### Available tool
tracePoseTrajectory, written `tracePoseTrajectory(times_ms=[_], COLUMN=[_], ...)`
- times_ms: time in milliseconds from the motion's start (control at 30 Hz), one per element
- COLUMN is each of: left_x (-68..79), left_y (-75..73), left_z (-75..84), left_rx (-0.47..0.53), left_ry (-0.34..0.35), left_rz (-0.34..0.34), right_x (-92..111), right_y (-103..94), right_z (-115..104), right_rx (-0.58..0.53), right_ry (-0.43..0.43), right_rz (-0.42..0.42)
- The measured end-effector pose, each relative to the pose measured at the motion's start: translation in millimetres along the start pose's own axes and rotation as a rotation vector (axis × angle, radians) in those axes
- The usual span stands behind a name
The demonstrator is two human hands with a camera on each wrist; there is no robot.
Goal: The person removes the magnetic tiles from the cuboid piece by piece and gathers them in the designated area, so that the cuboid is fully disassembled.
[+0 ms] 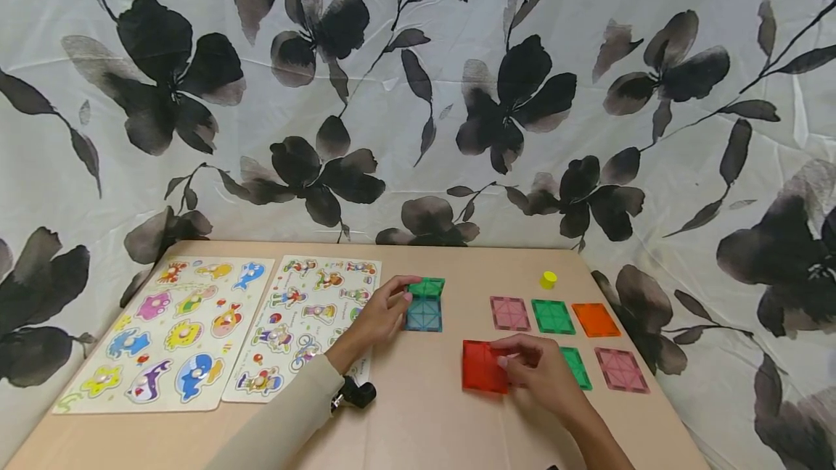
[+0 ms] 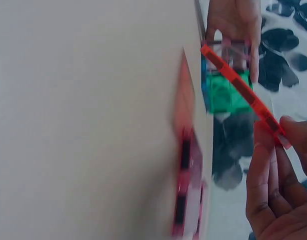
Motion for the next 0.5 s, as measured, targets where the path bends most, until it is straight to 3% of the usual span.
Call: tracePoseTrajectory(times_ms=[233, 500], left_x=[0.0, 0.9], left_y=[0.5, 0.3], left_z=[-0.6, 1.6], left_rx=[-0.002, 0.023], left_ry=[-0.008, 0.021], left_rz=[-0.002, -0.020], right_x=[28, 50], right_y=[-27.5, -43.0], right_z=[18, 38], right_rx=[0.028, 0.029], right_ry=[0.125, 0.261], right_rz=[0.018, -0.077])
Point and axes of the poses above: each hand's wrist, its own x-axis away from the middle knuckle, its own y-axis out of the palm, z = x × y, the point moved 3 cm from there along -x, towards the middle knuckle, and after that the axes turned 3 degrees about -y, right-handed, at the moved point
